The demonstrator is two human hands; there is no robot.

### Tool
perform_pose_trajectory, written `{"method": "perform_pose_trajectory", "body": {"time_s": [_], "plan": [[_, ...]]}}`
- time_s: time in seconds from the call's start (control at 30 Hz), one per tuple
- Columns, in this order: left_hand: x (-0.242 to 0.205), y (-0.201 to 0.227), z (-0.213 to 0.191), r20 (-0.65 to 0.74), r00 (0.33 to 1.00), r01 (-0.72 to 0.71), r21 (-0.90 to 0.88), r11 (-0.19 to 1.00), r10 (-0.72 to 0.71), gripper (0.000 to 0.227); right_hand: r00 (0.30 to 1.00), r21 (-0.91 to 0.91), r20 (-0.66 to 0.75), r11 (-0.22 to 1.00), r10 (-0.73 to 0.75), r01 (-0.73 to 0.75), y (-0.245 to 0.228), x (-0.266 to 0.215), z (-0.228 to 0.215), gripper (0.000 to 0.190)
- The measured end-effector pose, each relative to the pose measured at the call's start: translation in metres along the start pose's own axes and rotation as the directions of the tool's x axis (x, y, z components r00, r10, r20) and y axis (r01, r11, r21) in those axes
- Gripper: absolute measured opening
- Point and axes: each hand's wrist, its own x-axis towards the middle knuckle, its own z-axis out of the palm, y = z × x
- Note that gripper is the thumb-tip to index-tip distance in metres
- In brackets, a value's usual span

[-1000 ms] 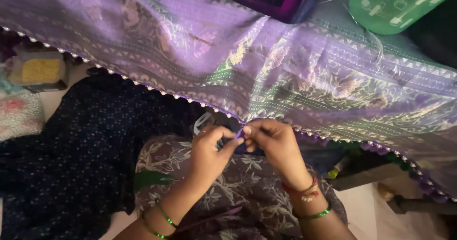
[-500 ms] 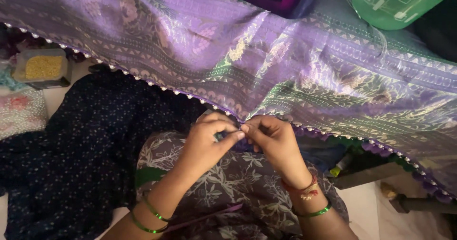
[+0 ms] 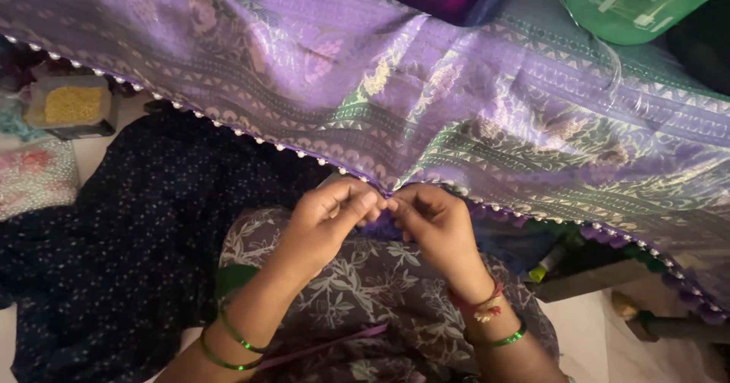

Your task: The person is hand-crafting purple decorative tassels or fringes onto the edge of a fabric, using thread and a green tool.

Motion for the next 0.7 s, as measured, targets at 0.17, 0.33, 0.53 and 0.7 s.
{"method": "perform_pose_trajectory", "body": {"time_s": [0.17, 0.33, 0.53, 0.7], "plan": [[-0.001, 0.019, 0.007, 0.014, 0.856, -0.399, 0.653, 0.644, 0.516, 0.015, 0.998, -0.045, -0.041, 0.998, -0.044, 0.042, 0.001, -0.001, 0.001, 0.011], [0.001, 0.023, 0.007, -0.108, 0.936, -0.225, 0.550, 0.805, 0.336, 0.009, 0.990, -0.111, -0.103, 0.990, -0.099, 0.088, -0.005, -0.004, 0.007, 0.010], [-0.001, -0.009, 0.017, -0.081, 0.996, -0.025, 0.124, 0.992, 0.035, 0.006, 0.844, -0.474, -0.145, 0.785, -0.516, 0.399, -0.019, -0.010, 0.013, 0.008], [-0.003, -0.011, 0.025, -0.110, 0.962, -0.196, 0.366, 0.910, 0.251, 0.011, 0.820, -0.566, -0.192, 0.743, -0.539, 0.356, -0.021, -0.013, 0.017, 0.010]]}}
